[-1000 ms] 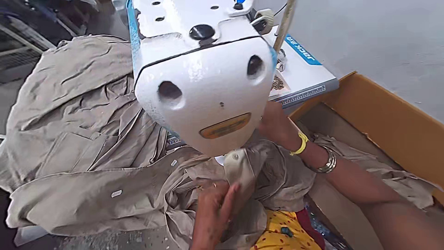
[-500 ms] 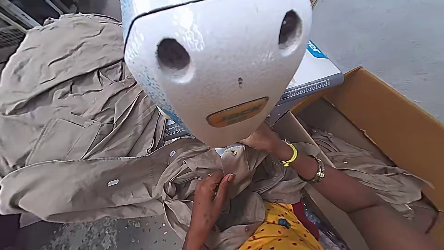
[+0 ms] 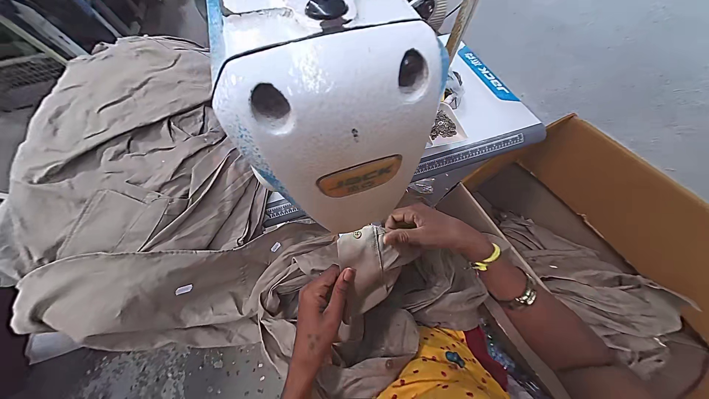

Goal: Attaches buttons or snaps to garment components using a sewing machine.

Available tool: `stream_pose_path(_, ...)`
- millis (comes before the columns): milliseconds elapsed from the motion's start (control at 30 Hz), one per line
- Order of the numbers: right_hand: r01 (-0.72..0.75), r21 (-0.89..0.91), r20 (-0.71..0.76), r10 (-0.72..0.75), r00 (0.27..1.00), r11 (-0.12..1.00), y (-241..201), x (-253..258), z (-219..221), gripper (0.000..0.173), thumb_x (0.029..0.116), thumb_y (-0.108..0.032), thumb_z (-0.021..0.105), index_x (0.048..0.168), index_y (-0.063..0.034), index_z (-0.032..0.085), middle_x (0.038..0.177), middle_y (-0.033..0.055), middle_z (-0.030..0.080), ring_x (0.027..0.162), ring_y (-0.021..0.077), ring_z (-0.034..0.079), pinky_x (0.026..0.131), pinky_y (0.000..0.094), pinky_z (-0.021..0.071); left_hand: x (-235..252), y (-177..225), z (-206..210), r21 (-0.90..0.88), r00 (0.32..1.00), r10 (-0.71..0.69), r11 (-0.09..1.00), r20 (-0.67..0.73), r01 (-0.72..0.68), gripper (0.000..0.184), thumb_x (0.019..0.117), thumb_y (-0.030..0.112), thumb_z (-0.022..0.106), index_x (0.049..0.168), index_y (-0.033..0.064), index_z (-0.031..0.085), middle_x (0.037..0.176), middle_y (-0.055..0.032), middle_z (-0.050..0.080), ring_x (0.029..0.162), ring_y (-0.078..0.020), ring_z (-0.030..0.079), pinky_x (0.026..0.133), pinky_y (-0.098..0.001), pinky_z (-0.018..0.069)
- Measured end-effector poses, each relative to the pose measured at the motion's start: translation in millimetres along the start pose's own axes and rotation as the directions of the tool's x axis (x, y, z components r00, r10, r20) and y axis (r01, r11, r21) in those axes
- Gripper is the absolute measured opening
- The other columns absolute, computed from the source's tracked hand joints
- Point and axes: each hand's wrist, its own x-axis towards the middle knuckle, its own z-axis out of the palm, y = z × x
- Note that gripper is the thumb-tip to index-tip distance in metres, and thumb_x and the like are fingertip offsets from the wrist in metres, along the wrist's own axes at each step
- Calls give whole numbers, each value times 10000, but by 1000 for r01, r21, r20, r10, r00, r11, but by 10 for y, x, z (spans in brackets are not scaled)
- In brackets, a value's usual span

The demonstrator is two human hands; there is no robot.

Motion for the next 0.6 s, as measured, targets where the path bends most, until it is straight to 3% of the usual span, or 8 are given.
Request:
stream_pose_path(100, 34, -17, -196, -37, 980, 999, -129, 44, 115, 203, 965, -286, 686, 843, -136, 624, 671, -129, 506, 606, -59, 465, 591, 153, 386, 57, 59, -44, -259, 987, -159, 953, 8, 156, 275, 1059, 238, 490, 854, 148, 651, 680, 84, 625, 532, -6, 583, 496, -178, 520)
stream_pose_path(167, 43, -16, -284, -46, 958, 999, -182, 124, 131, 190, 957, -222, 697, 817, -124, 614, 669, -107, 518, 610, -44, 475, 592, 167, 393, 157, 141, -49, -341, 974, -228, 914, 15, 219, 289, 1063, 195, 448, 889, 137, 672, 747, 62, 692, 645, -18, 658, 597, -195, 565)
stream_pose_path(233, 32, 10, -331, -26, 943, 999, -171, 176, 92, 170, 960, -163, 695, 827, -124, 598, 685, -82, 563, 626, -27, 520, 609, 182, 441, 282, 212, -43, -285, 974, -227, 932, 12, 221, 280, 1064, 182, 459, 882, 115, 661, 724, 60, 666, 647, -22, 642, 620, -202, 557)
stream_pose_path(300, 0, 16, -380, 6, 925, 1000, -160, 197, 46, 187, 958, -133, 693, 810, -126, 579, 623, -65, 520, 556, 4, 479, 547, 203, 404, 392, 236, -5, -160, 984, -174, 973, -33, 167, 264, 1036, 204, 532, 801, 116, 617, 625, 70, 581, 518, -12, 554, 497, -181, 488)
stream_pose_path(367, -27, 4, -397, 27, 917, 1000, -150, 191, 2, 182, 958, -122, 688, 818, -130, 572, 611, -52, 505, 539, 26, 473, 530, 220, 396, 459, 234, 43, -96, 989, -131, 988, -74, 124, 279, 1005, 207, 584, 735, 139, 555, 572, 85, 514, 461, -2, 486, 445, -166, 422)
stream_pose_path(600, -59, -107, -455, 4, 890, 993, -155, 222, -4, 183, 945, -146, 727, 818, -134, 595, 613, -60, 529, 535, 21, 491, 525, 228, 408, 504, 249, 117, -137, 982, -149, 982, -118, 132, 278, 987, 148, 607, 720, 136, 530, 560, 82, 518, 450, 0, 489, 435, -159, 419)
